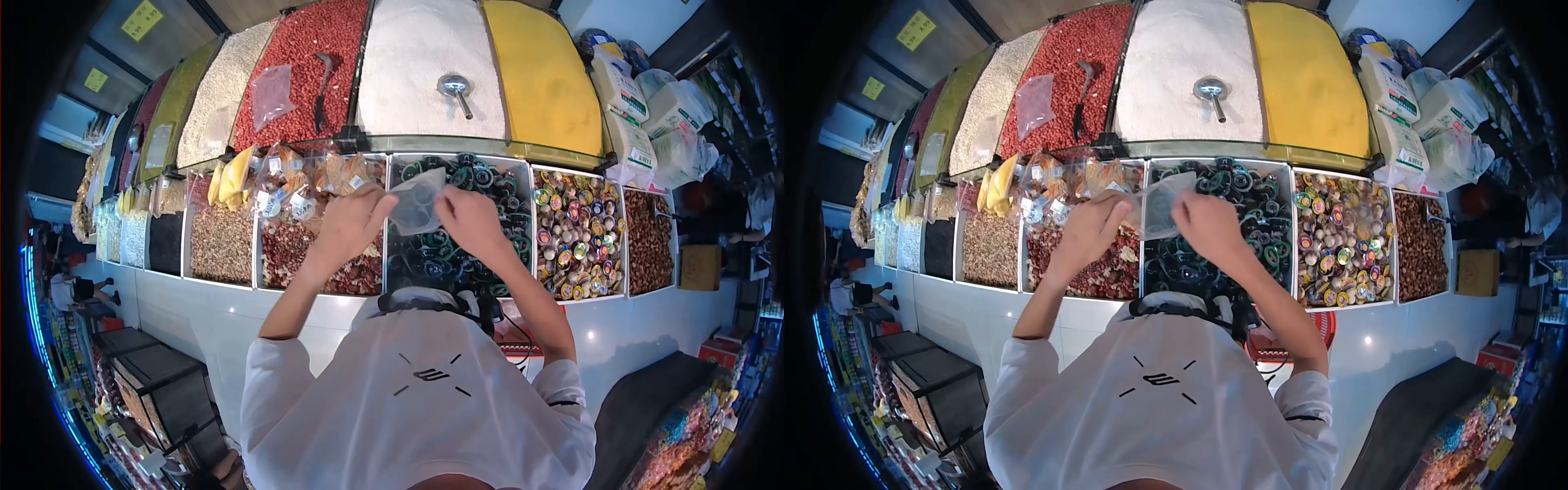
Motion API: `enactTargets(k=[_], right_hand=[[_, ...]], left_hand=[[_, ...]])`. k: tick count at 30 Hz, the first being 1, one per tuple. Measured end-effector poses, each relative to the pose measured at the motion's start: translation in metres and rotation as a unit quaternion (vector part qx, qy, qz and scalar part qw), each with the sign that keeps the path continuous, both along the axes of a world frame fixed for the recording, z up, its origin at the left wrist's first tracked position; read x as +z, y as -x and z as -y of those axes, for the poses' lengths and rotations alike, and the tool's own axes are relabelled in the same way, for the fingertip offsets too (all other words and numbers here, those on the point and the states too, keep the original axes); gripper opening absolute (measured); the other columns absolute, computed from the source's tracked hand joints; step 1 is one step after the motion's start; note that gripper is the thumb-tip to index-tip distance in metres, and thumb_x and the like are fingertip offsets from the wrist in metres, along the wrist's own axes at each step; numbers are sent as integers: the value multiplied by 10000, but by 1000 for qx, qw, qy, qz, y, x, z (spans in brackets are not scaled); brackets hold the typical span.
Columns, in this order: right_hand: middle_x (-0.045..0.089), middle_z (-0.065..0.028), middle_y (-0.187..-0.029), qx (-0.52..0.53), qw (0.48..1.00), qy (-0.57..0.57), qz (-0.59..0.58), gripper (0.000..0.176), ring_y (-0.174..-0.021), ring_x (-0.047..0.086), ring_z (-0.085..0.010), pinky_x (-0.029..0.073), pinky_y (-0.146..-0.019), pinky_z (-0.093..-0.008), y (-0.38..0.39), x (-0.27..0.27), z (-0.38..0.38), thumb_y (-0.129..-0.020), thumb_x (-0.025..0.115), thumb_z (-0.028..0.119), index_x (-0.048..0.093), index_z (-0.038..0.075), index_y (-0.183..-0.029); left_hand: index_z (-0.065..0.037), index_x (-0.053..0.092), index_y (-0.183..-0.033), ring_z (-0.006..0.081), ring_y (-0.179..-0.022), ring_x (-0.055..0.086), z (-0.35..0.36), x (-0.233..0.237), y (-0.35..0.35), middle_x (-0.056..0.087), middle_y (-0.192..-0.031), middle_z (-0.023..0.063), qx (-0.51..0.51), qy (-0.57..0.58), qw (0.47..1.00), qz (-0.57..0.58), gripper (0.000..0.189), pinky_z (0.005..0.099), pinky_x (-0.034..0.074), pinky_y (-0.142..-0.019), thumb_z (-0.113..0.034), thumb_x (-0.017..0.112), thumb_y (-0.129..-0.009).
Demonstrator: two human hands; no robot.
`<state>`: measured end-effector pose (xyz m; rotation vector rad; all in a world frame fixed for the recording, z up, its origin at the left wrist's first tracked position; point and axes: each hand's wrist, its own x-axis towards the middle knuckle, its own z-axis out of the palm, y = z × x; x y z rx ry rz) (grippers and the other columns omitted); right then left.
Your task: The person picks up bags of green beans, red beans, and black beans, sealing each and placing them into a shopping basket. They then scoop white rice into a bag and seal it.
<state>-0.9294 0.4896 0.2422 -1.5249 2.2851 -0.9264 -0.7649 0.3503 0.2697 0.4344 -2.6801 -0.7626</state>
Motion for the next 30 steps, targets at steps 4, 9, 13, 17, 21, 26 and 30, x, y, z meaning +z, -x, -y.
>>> enactTargets(k=[4, 9, 13, 17, 21, 26, 30], right_hand=[[576, -174, -632, 88, 995, 39, 5, 232, -589, 571, -368, 456, -553, -450, -18, -9, 4, -843, 480, 228, 531, 22, -748], [607, -154, -683, 133, 986, -65, 74, 304, -679, 602, -333, 463, -620, -426, 17, 2, 22, -835, 535, 356, 579, 56, -848], [608, -220, -885, 12, 996, -86, 7, 401, -871, 591, -359, 459, -756, -437, 117, -51, 76, -817, 548, 325, 479, 7, -1050], [573, -293, -985, -101, 977, -183, -43, 638, -923, 570, -415, 456, -804, -449, 178, -103, 125, -770, 578, 328, 324, -21, -1239], [574, -293, -990, -140, 976, -165, -32, 592, -934, 570, -406, 461, -811, -447, 183, -137, 162, -784, 562, 291, 328, -34, -1220], [606, -210, -1002, -173, 961, -196, -86, 323, -927, 598, -351, 487, -783, -417, 200, -120, 198, -805, 472, 172, 529, 2, -1074], [609, -185, -1037, -87, 952, -253, -152, 283, -968, 592, -321, 479, -808, -404, 240, -52, 200, -792, 452, 153, 632, 34, -975]], left_hand=[[-26, 506, -900, 366, -678, 585, -19, -6, -4, 596, -737, 140, 87, -6, 995, 55, 114, 420, 454, -571, -122, 523, -841], [-45, 454, -1010, 375, -721, 601, -16, -37, -39, 626, -799, 172, 263, -117, 956, -56, 184, 438, 451, -590, -25, 488, -830], [-29, 501, -993, 366, -708, 606, -14, -41, -80, 618, -783, 180, 330, -87, 939, -50, 152, 413, 456, -586, -11, 472, -845], [-2, 581, -884, 359, -693, 594, -29, -55, -109, 605, -777, 188, 349, -89, 930, -68, 99, 387, 460, -607, 6, 500, -827], [5, 598, -872, 351, -712, 595, -48, -67, -121, 605, -799, 190, 380, -84, 917, -89, 100, 378, 462, -632, 5, 515, -817], [3, 606, -892, 346, -736, 598, -59, -71, -114, 610, -827, 184, 395, -132, 906, -82, 112, 364, 463, -634, 4, 529, -810], [-13, 613, -898, 330, -699, 594, -54, -77, -105, 610, -812, 177, 361, -131, 922, -51, 108, 359, 455, -611, -48, 540, -827]])
